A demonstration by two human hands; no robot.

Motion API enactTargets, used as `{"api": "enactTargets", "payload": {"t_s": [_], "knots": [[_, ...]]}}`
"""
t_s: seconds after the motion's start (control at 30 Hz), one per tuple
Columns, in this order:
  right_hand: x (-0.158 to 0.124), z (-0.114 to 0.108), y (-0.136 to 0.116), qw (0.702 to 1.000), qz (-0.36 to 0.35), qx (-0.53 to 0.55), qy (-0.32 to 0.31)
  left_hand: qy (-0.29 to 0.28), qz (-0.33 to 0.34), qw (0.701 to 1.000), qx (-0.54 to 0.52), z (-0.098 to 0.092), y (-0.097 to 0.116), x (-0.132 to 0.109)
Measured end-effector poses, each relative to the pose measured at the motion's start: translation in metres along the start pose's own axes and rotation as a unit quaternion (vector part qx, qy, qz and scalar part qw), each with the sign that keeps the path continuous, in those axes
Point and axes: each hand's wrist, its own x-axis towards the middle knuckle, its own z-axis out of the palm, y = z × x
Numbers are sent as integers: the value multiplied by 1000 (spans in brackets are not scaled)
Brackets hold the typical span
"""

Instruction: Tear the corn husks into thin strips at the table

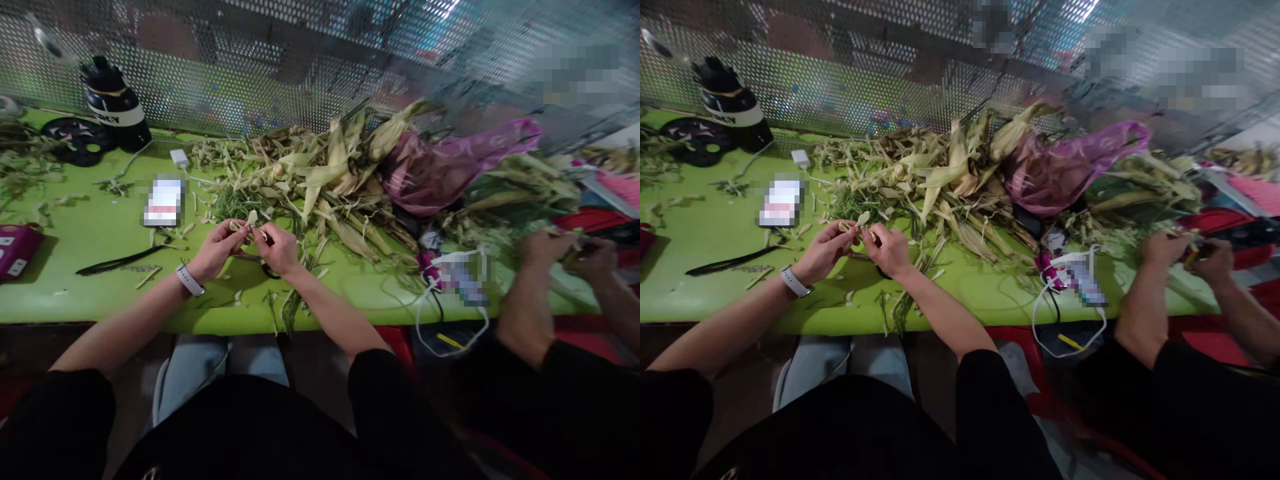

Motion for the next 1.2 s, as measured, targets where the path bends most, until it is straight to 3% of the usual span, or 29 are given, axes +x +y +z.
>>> {"api": "enactTargets", "payload": {"t_s": [0.13, 0.4, 0.57, 0.73, 0.9, 1.07, 1.2], "knots": [[5, -3, 1, 999, -10, 35, 31, -13, 11, 1000, 4, -6, -3, 6], [5, -1, 1, 972, 137, 184, -57, -40, 22, 998, 51, -11, -1, 11], [3, 4, 7, 957, 171, 216, -87, 19, 80, 993, 88, -13, 1, 14], [-2, 7, 10, 987, 95, 111, -64, 81, 131, 981, 117, -18, -3, 21], [-5, 3, 6, 998, -56, -24, -35, 119, 164, 966, 159, -22, -8, 26], [-1, -6, -2, 982, -161, -81, -58, 92, 187, 949, 237, -25, -8, 25], [4, -13, -2, 987, -158, -27, -32, 38, 175, 944, 276, -24, -5, 22]]}}
